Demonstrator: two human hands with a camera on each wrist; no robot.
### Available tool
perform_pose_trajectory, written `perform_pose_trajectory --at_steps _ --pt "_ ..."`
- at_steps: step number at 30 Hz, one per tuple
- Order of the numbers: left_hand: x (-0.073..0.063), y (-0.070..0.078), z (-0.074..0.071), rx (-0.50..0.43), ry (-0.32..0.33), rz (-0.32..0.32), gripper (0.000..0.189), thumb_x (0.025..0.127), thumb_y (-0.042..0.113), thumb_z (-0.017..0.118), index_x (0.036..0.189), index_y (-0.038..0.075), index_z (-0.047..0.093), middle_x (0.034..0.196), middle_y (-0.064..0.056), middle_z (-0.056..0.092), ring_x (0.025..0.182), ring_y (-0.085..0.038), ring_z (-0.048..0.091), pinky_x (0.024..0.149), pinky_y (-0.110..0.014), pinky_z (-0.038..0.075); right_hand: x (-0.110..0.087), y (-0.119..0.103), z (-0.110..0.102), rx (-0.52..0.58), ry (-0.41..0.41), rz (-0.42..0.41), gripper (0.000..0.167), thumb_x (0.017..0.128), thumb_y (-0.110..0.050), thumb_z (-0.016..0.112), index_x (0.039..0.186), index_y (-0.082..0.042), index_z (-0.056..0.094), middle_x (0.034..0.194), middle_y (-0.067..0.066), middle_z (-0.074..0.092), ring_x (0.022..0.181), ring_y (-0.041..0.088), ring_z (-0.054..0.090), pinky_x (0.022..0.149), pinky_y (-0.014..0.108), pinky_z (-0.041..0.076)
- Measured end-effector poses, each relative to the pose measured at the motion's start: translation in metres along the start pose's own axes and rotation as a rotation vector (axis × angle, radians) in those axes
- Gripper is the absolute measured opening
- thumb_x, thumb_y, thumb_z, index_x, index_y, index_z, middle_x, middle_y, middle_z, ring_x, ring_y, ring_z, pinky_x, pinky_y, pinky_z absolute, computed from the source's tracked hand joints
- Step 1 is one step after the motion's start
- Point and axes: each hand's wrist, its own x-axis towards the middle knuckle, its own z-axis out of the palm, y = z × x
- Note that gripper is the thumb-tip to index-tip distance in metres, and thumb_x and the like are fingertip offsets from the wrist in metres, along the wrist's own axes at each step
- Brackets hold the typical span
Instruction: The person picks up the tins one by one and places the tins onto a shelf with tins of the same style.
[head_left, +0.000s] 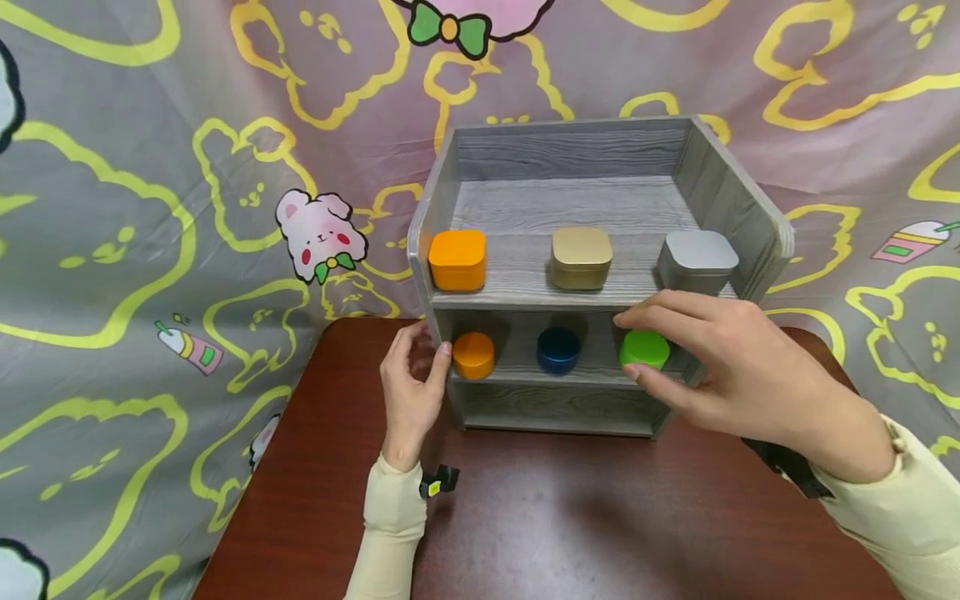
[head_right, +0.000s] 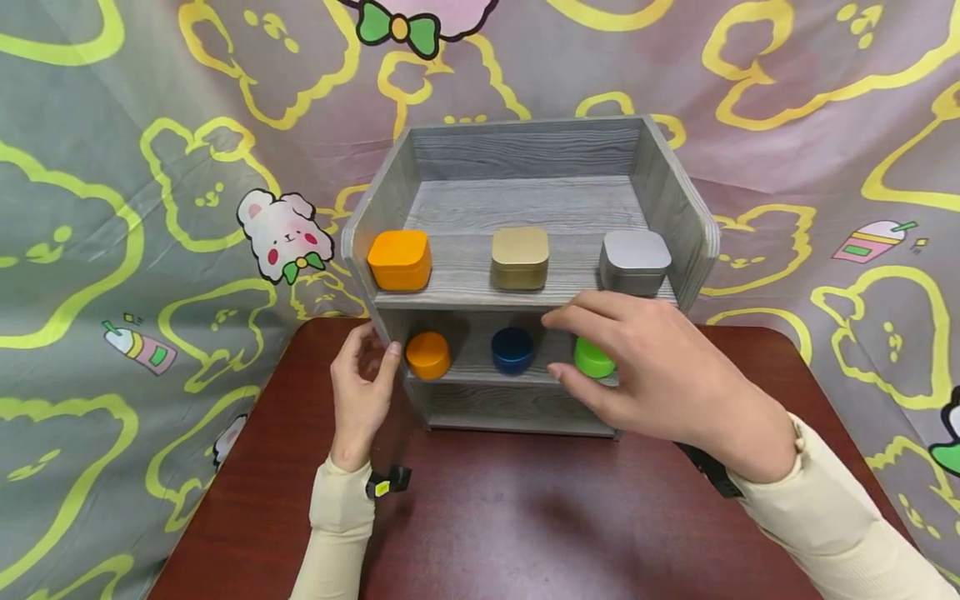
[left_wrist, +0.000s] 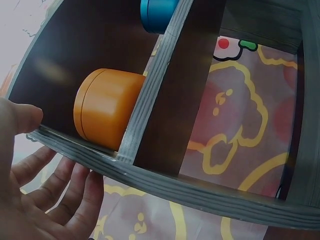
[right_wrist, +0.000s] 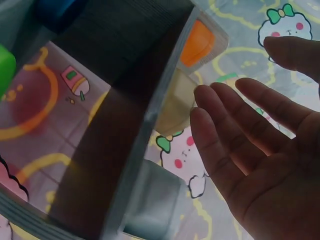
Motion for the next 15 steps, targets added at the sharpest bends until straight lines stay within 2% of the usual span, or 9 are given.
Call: perform_pose_trajectory --at_steps 3,7,11,15 --pt "-0.001 0.0 -0.001 0.007 0.002 -0.005 0.031 0.095 0.014 0.075 0.125 0.005 0.07 0.107 -0.015 0.069 0.089 -0.015 0.067 0.076 -0.015 0.058 -0.009 -0.004 0.008 0.058 -0.022 0.051 0.035 0.084 -0.018 0.082 0.118 -0.012 0.073 0.113 -0.008 0.072 0.095 -0.002 0.063 0.065 0.01 0.05" --pt "-0.001 0.0 0.0 0.019 -0.001 -0.007 0.031 0.096 0.015 0.075 0.124 0.006 0.07 0.107 -0.014 0.069 0.089 -0.017 0.067 0.076 -0.015 0.058 -0.024 -0.009 0.027 0.137 -0.01 0.073 0.039 0.081 -0.012 0.084 0.119 -0.011 0.072 0.114 -0.005 0.071 0.095 0.0 0.064 0.052 0.007 0.047" --pt "0.0 0.0 0.0 0.022 -0.002 0.002 0.03 0.096 0.014 0.075 0.124 0.005 0.07 0.106 -0.014 0.069 0.089 -0.017 0.067 0.077 -0.016 0.058 -0.037 -0.013 0.047 0.174 0.001 0.081 0.039 0.081 -0.011 0.084 0.118 -0.01 0.072 0.114 -0.004 0.071 0.096 0.004 0.065 0.052 0.005 0.046" --pt "0.001 0.002 -0.002 0.022 0.001 0.018 0.03 0.095 0.013 0.075 0.123 0.004 0.07 0.106 -0.014 0.069 0.089 -0.018 0.067 0.078 -0.016 0.059 -0.046 -0.014 0.061 0.18 0.002 0.092 0.039 0.081 -0.012 0.085 0.118 -0.011 0.072 0.115 -0.004 0.071 0.099 0.006 0.067 0.058 0.005 0.047"
